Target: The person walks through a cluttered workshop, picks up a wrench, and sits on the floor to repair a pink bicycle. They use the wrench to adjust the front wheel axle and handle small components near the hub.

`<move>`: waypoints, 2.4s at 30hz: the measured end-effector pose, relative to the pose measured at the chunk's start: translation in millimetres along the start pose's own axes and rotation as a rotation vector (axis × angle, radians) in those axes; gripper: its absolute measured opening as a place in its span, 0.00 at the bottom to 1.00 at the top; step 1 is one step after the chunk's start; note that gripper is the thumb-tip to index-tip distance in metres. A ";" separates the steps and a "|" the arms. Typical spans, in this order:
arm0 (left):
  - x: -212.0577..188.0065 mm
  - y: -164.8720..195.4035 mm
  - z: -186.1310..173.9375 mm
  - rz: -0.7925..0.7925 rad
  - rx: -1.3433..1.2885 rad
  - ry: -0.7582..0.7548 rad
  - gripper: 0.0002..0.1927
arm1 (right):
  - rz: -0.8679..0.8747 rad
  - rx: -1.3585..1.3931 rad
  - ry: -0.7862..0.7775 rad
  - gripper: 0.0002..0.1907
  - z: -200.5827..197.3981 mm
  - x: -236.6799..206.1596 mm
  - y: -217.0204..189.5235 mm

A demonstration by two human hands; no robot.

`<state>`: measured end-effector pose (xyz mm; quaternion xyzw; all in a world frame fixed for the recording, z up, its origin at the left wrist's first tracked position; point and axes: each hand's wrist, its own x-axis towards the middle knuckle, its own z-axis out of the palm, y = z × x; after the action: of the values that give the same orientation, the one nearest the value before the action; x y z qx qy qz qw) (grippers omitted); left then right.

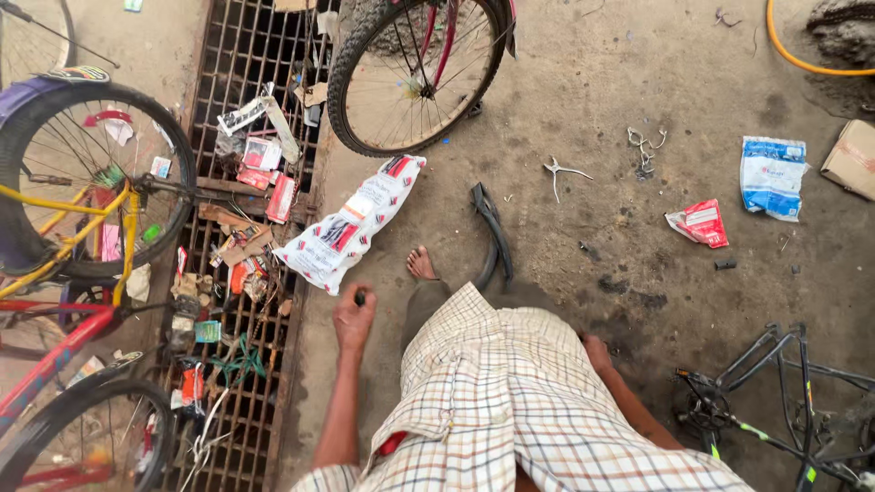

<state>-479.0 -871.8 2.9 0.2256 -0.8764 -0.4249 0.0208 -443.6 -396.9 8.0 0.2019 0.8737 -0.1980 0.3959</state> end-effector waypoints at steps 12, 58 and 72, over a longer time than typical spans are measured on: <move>231.3 146.5 41.6 -0.019 -0.526 -0.151 0.07 | -0.528 0.813 0.066 0.15 -121.7 152.4 -220.5; 578.6 106.1 159.3 0.220 0.642 -0.933 0.29 | 0.260 1.729 0.242 0.20 -76.3 276.8 -494.1; 534.4 111.8 189.1 0.161 0.712 -0.932 0.29 | -0.116 1.651 0.156 0.18 -212.1 437.6 -531.0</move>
<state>-1043.9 -893.5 -116.4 -0.0587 -0.8962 -0.1561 -0.4112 -1108.7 -649.8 -101.9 0.3951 0.4814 -0.7810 0.0477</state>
